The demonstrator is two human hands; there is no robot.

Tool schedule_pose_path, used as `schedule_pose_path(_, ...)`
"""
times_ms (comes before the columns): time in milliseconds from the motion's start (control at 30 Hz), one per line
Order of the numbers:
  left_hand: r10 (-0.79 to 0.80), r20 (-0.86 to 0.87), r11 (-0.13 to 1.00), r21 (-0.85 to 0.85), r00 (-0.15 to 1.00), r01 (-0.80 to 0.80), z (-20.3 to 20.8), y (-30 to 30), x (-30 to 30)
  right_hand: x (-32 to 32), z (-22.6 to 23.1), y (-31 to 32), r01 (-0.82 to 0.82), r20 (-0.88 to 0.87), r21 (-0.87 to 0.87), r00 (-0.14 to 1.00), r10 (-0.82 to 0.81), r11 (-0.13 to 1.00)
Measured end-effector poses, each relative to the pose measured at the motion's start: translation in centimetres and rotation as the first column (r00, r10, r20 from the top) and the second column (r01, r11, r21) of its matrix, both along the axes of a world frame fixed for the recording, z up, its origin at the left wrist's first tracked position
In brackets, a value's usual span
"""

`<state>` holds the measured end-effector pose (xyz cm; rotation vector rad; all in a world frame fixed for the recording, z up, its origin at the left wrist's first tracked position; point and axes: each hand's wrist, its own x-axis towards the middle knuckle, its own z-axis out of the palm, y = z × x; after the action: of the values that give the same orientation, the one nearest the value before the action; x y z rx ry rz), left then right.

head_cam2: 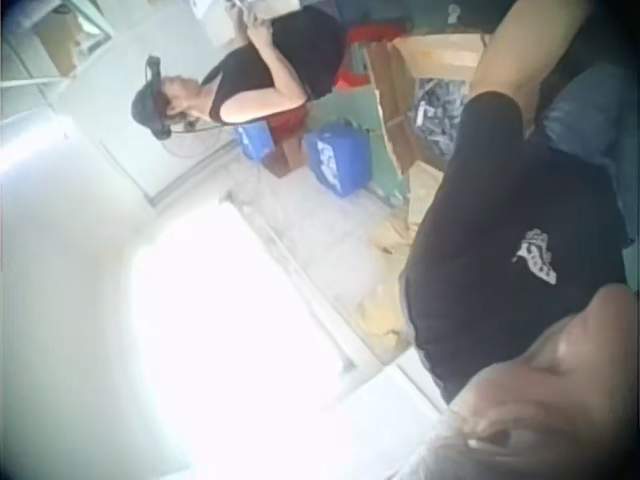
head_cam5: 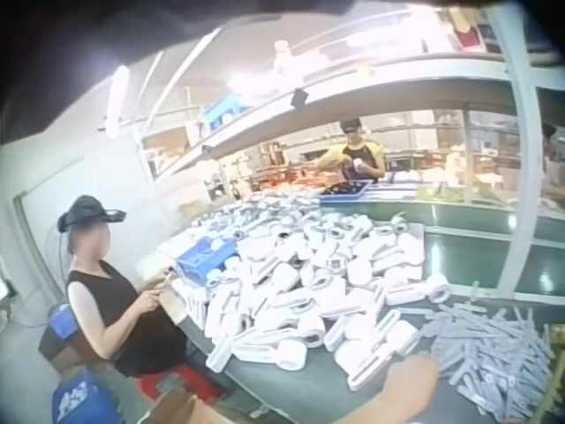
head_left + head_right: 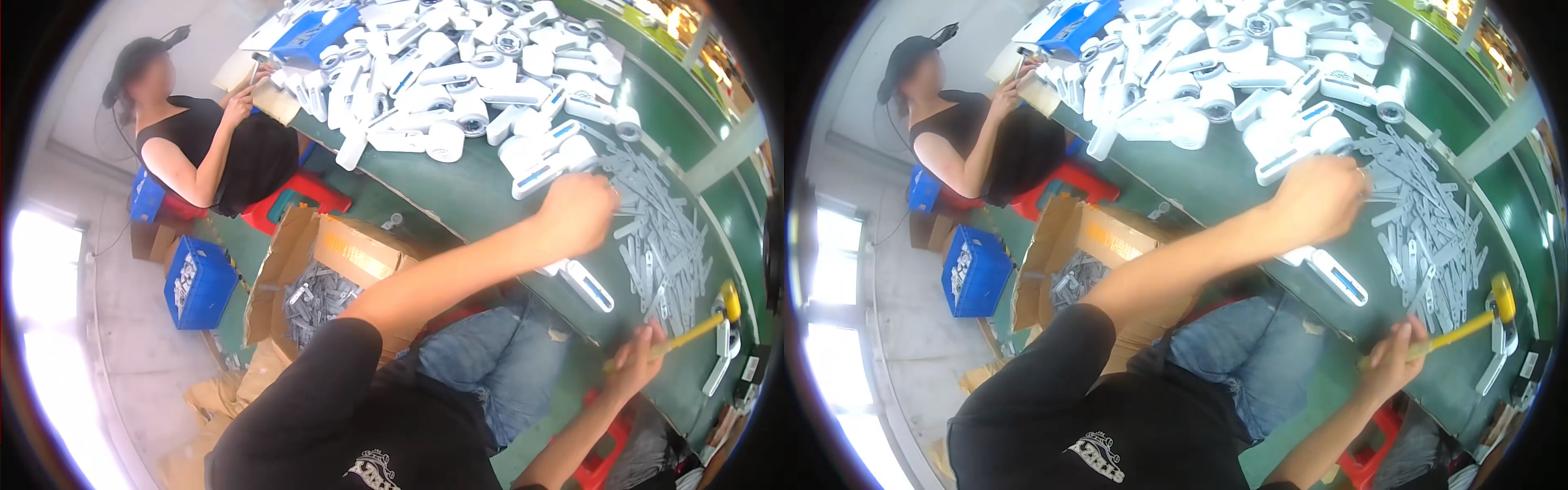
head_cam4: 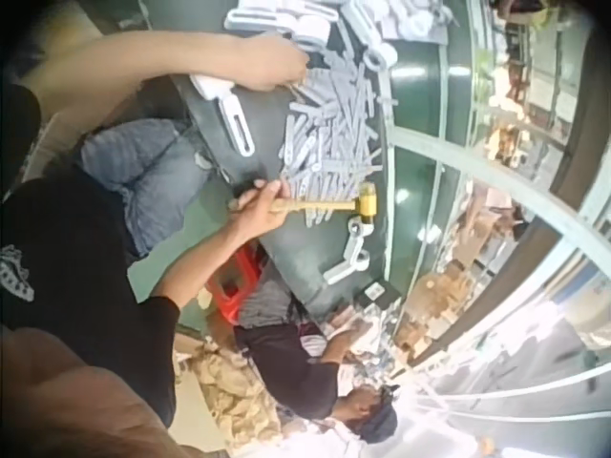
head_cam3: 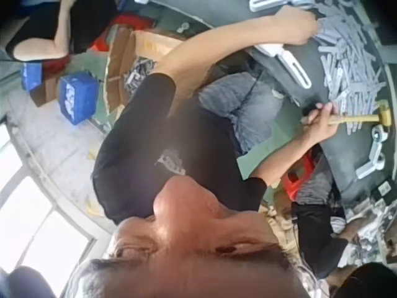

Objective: Assembling components of portable neck fans using a rubber mallet.

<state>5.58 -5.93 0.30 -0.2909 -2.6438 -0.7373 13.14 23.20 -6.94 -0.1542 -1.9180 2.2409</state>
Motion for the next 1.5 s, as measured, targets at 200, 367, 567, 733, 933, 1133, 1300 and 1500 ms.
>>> schedule_pose_path(200, -0.391, 0.244, 0.539, 0.842, 0.887, 0.006, 3.2, 4.1, 8.6, 4.0, 4.1, -3.6, 0.048, 0.048, -0.017, 0.998, -0.047, 0.999)
schedule_pose_path(367, -0.539, 0.257, 0.210, 0.963, 0.802, -0.167, -1.4, 5.3, 10.0, 5.0, 5.9, -5.4, -0.050, 0.159, 0.240, 0.987, 0.011, 0.970)
schedule_pose_path(567, -0.527, 0.273, 0.025, 0.952, 0.805, -0.306, -0.3, 5.1, 11.1, 4.7, 8.1, -6.3, -0.184, 0.187, 0.188, 0.971, 0.149, 0.965)
schedule_pose_path(733, -0.264, 0.287, 0.563, 0.821, 0.921, -0.095, -0.3, 4.4, 11.1, 4.2, 8.4, -5.6, -0.159, 0.152, 0.188, 0.980, 0.131, 0.969)
schedule_pose_path(933, -0.166, -0.143, 0.980, 0.085, 0.976, 0.180, -2.0, -0.6, 8.4, 1.5, 8.6, -4.2, -0.264, 0.267, 0.322, 0.947, 0.181, 0.909)
schedule_pose_path(1133, -0.168, -0.079, 0.971, 0.158, 0.983, 0.179, -4.2, -0.8, 7.9, 0.0, 7.2, -7.7, -0.317, 0.341, 0.393, 0.922, 0.183, 0.863)
schedule_pose_path(1300, -0.140, -0.138, 0.939, 0.296, 0.981, 0.176, -4.3, -1.1, 7.6, -0.6, 7.3, -7.6, -0.354, 0.336, 0.479, 0.919, 0.205, 0.803)
schedule_pose_path(1500, -0.267, -0.201, 0.944, 0.143, 0.942, 0.298, -4.2, -1.7, 7.1, -1.0, 7.9, -7.0, -0.441, 0.374, 0.566, 0.890, 0.260, 0.697)
